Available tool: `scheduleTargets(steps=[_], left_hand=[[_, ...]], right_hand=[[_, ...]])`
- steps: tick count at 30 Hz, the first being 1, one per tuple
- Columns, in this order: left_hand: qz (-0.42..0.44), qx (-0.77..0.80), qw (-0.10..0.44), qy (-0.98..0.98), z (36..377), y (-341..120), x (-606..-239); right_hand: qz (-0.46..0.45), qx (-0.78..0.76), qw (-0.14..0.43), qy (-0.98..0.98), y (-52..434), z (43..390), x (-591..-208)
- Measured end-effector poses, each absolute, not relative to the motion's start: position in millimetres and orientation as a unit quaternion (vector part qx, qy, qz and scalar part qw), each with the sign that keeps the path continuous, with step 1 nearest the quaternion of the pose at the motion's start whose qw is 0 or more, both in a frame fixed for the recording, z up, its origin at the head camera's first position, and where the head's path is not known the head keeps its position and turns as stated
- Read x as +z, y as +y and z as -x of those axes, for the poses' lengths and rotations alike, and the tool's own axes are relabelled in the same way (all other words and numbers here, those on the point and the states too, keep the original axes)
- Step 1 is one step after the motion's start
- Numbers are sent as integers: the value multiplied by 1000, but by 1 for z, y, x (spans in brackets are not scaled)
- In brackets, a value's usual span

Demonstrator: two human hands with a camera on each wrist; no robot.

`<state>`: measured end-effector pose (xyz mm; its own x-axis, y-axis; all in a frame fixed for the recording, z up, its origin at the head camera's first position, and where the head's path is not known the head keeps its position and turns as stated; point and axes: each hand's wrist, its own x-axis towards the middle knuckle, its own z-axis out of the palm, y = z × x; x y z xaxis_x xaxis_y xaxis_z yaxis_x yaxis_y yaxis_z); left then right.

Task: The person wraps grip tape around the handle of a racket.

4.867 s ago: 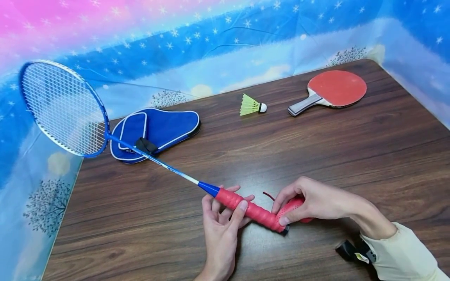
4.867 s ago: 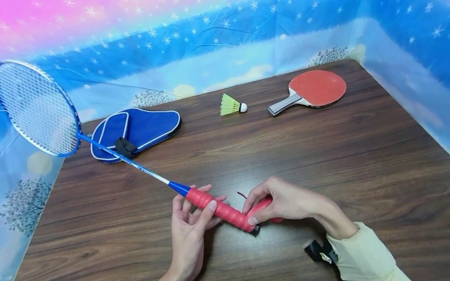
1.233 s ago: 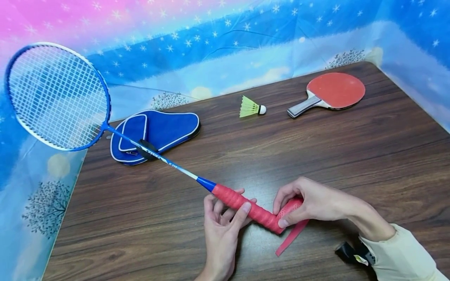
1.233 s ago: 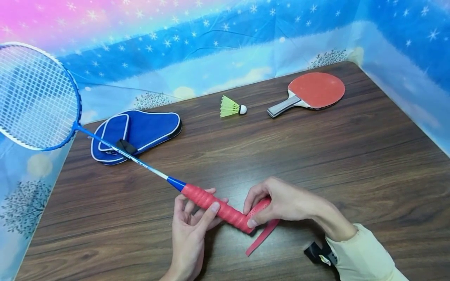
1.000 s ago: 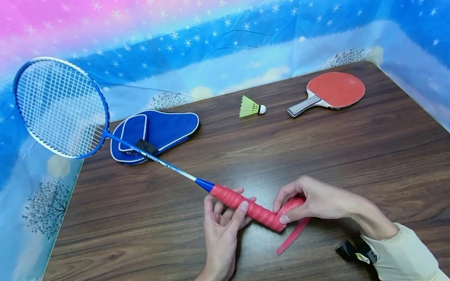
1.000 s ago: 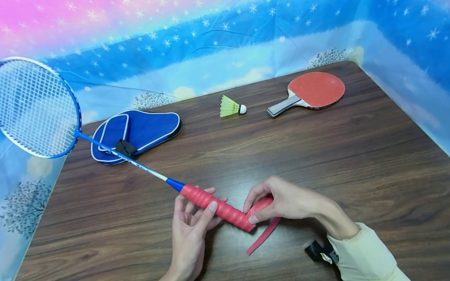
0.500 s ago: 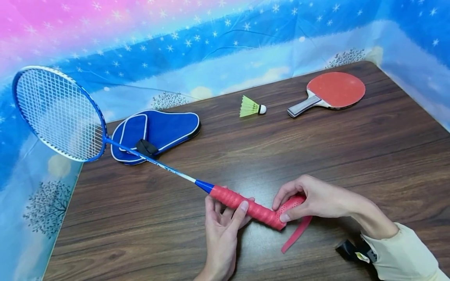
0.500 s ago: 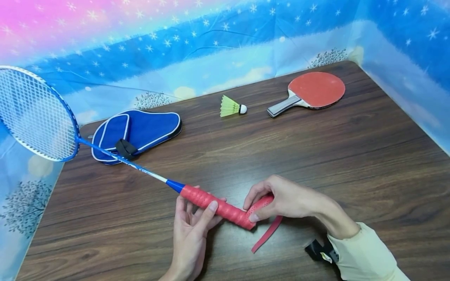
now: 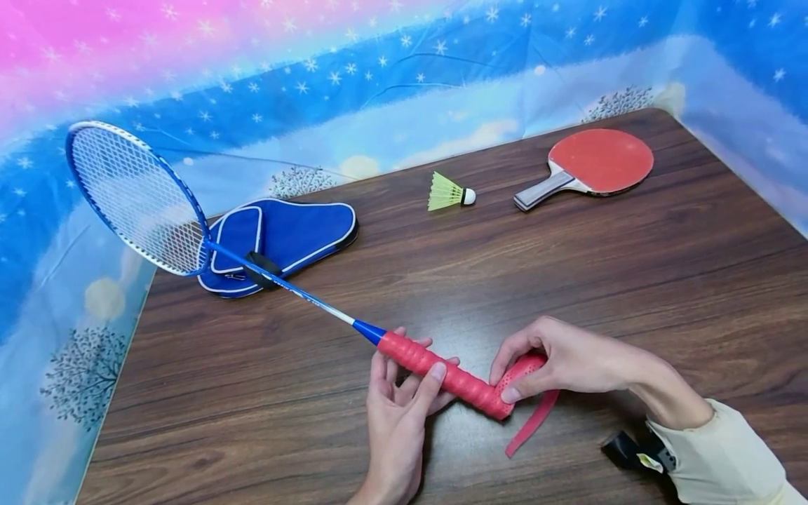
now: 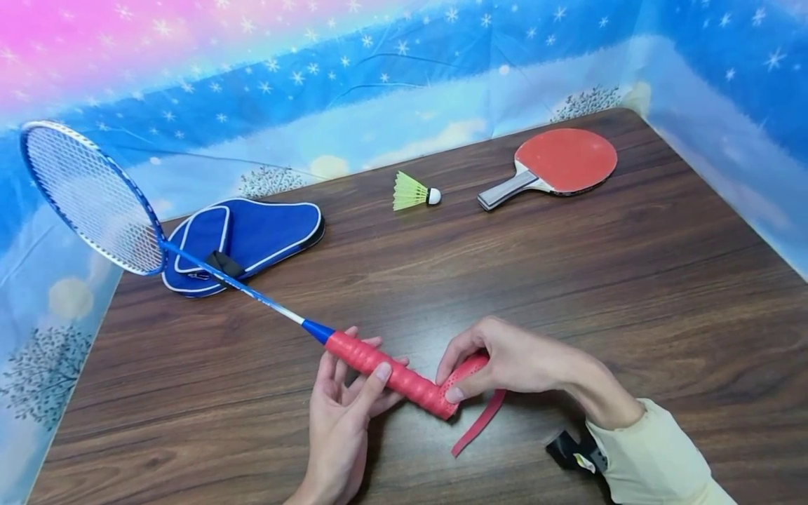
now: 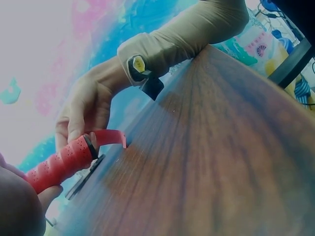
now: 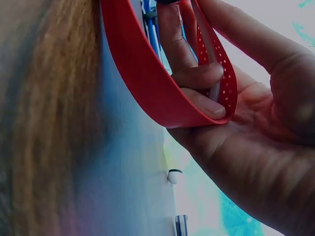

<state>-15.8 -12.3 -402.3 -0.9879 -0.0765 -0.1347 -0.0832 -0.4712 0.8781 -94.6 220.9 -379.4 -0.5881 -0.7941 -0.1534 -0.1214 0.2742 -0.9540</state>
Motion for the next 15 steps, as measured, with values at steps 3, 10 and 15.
scheduleTargets(steps=[3, 10, 15], left_hand=[[67, 857, -5, 511, 15, -12, -402], [59, 864, -21, 499, 14, -12, -400], [50, 863, -21, 502, 14, -11, -400]], right_hand=[[312, -506, 326, 735, 220, 95, -379], [317, -505, 327, 734, 221, 94, -376], [322, -512, 332, 724, 221, 94, -376]])
